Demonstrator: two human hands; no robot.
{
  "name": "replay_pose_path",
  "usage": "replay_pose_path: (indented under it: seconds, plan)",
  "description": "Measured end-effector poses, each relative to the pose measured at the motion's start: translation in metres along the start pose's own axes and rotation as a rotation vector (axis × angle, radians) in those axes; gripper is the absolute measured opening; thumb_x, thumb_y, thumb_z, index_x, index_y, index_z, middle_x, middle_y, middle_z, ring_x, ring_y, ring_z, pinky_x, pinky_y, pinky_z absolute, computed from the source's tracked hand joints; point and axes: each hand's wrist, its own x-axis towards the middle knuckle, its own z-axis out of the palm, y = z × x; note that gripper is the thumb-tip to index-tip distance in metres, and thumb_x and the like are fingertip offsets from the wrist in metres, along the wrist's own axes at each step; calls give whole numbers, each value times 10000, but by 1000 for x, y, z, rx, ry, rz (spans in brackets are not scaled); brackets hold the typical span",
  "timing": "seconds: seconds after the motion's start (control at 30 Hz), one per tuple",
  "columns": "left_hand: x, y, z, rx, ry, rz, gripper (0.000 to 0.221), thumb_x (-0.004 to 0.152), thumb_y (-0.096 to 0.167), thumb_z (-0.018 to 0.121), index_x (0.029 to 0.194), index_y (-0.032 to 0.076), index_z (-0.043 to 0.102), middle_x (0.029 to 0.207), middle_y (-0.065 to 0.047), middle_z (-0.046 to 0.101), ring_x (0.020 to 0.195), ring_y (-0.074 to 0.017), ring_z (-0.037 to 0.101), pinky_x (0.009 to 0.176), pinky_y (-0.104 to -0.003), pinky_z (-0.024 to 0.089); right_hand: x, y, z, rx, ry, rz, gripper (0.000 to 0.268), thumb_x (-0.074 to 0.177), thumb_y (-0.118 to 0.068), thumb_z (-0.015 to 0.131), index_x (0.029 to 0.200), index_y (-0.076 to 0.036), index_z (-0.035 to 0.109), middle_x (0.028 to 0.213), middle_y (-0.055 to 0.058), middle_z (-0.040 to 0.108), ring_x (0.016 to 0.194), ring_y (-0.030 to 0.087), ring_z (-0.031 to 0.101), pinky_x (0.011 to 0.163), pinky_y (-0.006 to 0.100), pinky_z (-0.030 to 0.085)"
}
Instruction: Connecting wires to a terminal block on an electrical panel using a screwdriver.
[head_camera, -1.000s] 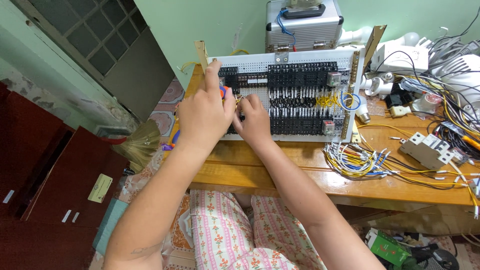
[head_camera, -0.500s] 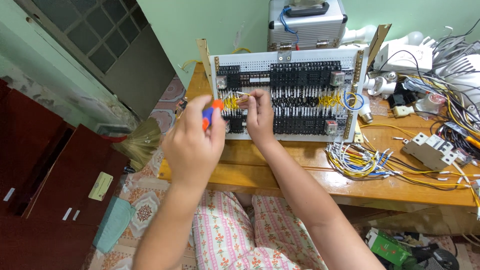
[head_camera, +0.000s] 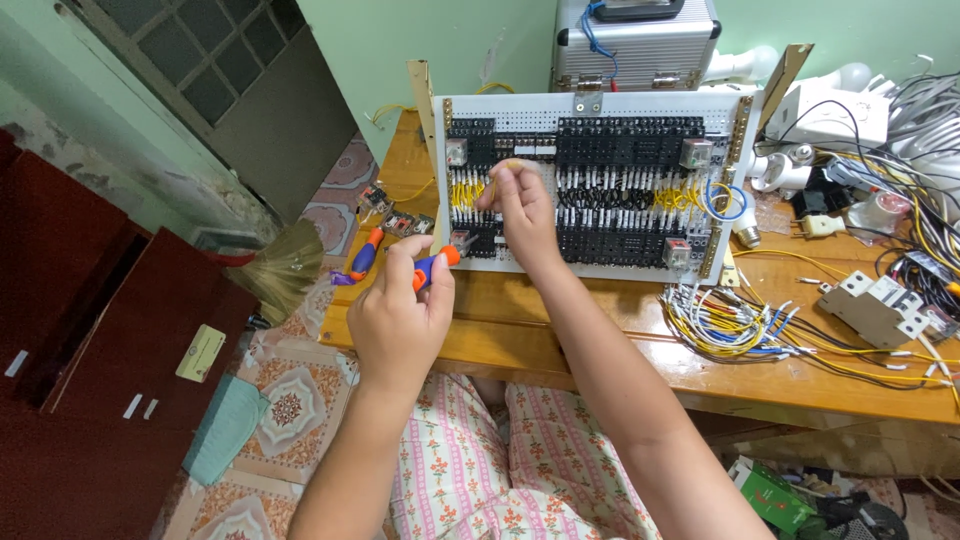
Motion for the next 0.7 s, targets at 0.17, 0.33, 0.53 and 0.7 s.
replay_pose_path:
  seconds: [0.17,0.33,0.53,0.7]
  plan:
    - [-2,-3,8,50,23,20,186,970,298,655,1120,189,668,618,-32,649,542,-248,683,551,-360,562,-8,-10,-14,-270,-75,15,200,991,-87,703,1188,-57,689,954,127,753,892,207,741,814,343,623]
    - [-2,-6,13,57,23,26,183,972,313,644,1100,184,660,669,-32,680,562,-226,696,563,-341,573,-10,-22,-13,-464,-84,78,281,878,-20,793,1134,-129,753,888,77,777,774,127,690,710,259,580]
    - [-3,-9,20,-54,-31,-6,189,990,268,644,1122,134,653,773,-109,727,625,-270,724,581,-352,590,-10,-23,-11,-496,-101,87,290,855,12,793,1106,-132,764,857,64,780,696,102,630,653,232,552]
    - [-4,-10,27,-53,-4,43,169,995,241,643,1119,126,629,769,-90,694,615,-268,712,579,-346,590,-8,-25,-12,-547,-109,90,215,853,2,796,1044,-93,766,826,82,769,679,139,644,650,251,541]
